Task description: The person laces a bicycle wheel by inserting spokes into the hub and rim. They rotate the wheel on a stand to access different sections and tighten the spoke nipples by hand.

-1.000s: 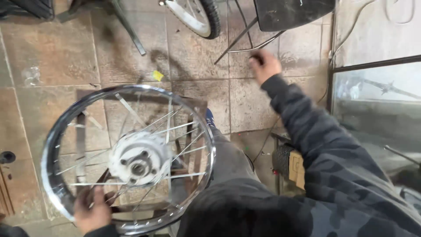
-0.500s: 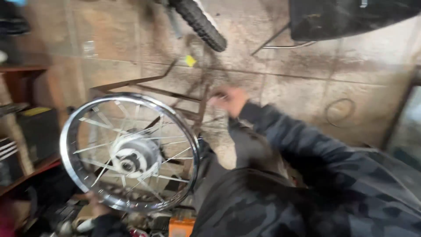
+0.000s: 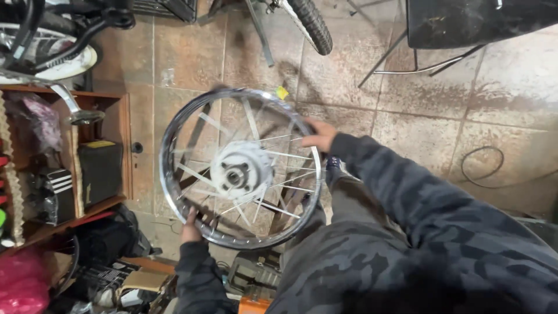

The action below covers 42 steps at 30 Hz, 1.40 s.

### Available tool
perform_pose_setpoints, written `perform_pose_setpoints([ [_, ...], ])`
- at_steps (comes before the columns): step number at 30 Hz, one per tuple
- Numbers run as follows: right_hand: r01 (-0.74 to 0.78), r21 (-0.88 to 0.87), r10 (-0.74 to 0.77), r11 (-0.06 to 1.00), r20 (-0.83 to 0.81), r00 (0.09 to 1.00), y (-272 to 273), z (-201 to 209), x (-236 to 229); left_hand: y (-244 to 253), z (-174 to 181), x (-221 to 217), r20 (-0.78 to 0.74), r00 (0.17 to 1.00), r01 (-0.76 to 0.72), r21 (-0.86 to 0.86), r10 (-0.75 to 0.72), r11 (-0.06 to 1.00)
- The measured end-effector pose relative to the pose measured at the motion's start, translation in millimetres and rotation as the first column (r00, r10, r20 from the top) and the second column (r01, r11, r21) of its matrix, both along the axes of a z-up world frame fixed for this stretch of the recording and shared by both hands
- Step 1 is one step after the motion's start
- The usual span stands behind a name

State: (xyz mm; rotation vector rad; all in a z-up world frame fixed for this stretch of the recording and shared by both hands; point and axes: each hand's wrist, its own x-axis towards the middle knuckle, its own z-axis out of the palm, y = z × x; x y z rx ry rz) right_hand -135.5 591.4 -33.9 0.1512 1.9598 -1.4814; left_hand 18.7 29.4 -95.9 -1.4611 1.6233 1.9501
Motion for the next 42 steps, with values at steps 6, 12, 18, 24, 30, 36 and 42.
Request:
perform_pose_setpoints([
  [6,0.569,-0.065,-0.568,0.820,0.038,0.822,88.4,-37.4,84.3,91.6,-8.4,-77.5,0.014,0.984,0.175,-0.163,-0.176,0.971],
  [12,0.751,-0.115,-0.756,0.651,-0.010,0.654,165.0,-51.0,124.2,183.9,-8.8,-169.2,-0.049,0.924,0.373,-0.100,-0.379,0.922],
  [18,0.773,-0.062,-0.776,0.631,-0.043,0.630,201.0,-43.2,118.2,245.8,1.8,-238.9,0.022,0.820,0.565,-0.193,-0.572,0.802],
  [24,0.788,-0.039,-0.789,0.615,-0.042,0.613,241.3,-47.7,99.7,290.6,5.4,-264.2,0.081,0.745,0.634,-0.394,-0.662,0.666],
  [30,0.754,-0.088,-0.759,0.651,-0.031,0.651,264.9,-93.6,102.7,280.0,0.7,-292.6,-0.019,0.788,0.595,-0.233,-0.615,0.769],
  [36,0.811,0.002,-0.810,0.585,-0.044,0.585,240.0,27.0,70.9,288.9,29.9,-313.2,0.074,0.677,0.723,-0.256,-0.732,0.642],
  [42,0.651,0.444,-0.415,0.616,-0.520,0.747,329.5,27.6,-15.8,272.0,78.6,-260.3,-0.101,0.712,0.586,-0.460,-0.695,0.667],
])
